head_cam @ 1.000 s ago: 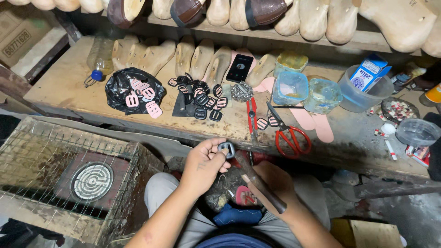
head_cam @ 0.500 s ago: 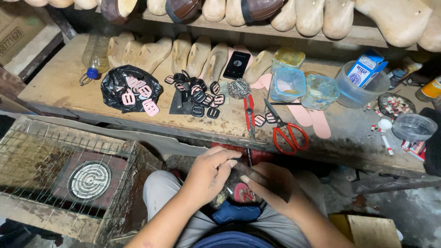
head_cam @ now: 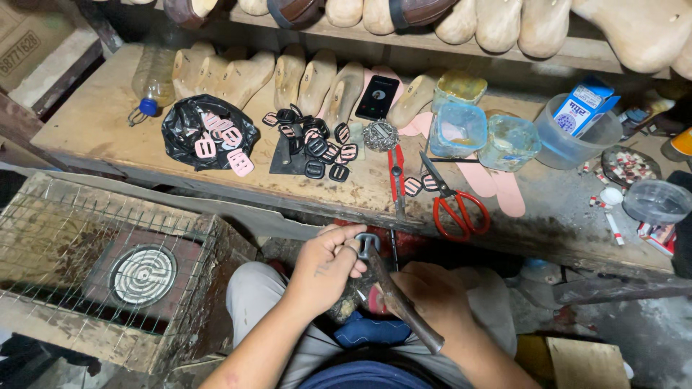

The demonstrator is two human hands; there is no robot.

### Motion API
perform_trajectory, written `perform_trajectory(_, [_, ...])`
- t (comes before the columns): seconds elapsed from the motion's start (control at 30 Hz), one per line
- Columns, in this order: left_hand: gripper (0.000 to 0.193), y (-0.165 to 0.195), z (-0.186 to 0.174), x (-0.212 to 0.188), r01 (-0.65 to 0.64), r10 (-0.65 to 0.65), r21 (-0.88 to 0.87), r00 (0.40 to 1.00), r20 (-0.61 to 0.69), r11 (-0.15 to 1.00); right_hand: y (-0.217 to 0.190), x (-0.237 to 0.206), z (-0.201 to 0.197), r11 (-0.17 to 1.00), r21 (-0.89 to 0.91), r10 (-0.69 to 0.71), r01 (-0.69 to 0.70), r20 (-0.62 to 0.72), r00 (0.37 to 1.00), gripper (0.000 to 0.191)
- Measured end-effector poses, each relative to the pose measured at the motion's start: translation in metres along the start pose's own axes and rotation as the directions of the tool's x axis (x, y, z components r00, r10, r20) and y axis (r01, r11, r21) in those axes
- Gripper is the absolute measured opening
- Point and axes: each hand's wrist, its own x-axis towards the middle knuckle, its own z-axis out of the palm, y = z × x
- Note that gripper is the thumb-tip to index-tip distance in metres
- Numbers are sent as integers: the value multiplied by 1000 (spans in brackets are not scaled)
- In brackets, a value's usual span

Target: The person trims small black shoe parts using a hammer and a pair of scissors. They repeatedly pick up parts, strike them with a hammer, and trim edges with scissors, then place the finished pieces on the workbench.

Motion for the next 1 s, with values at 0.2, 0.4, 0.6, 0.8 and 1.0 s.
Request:
perform_trajectory(0.2, [29,8,2,-6,-30,28,49,999,32,998,-4,7,4,994,-105,42,-24,170,985,13])
perform_trajectory(0.4, [33,21,5,-21,-503,475,421,862,177,755,-4,15,-10,977,11,197,-214,346,917,22])
perform_trajectory(0.6, [31,18,0,-9,-314,307,259,949,67,913,-4,12,-18,997,33,58,-66,193,979,19])
perform_trajectory(0.8, [23,6,-1,-6,-143,141,204,990,25,968,0,8,-18,944,231,195,-237,190,962,17])
perform_trajectory(1.0, [22,22,-4,-16,-312,300,426,949,96,849,-1,8,-17,887,290,300,-360,231,925,21])
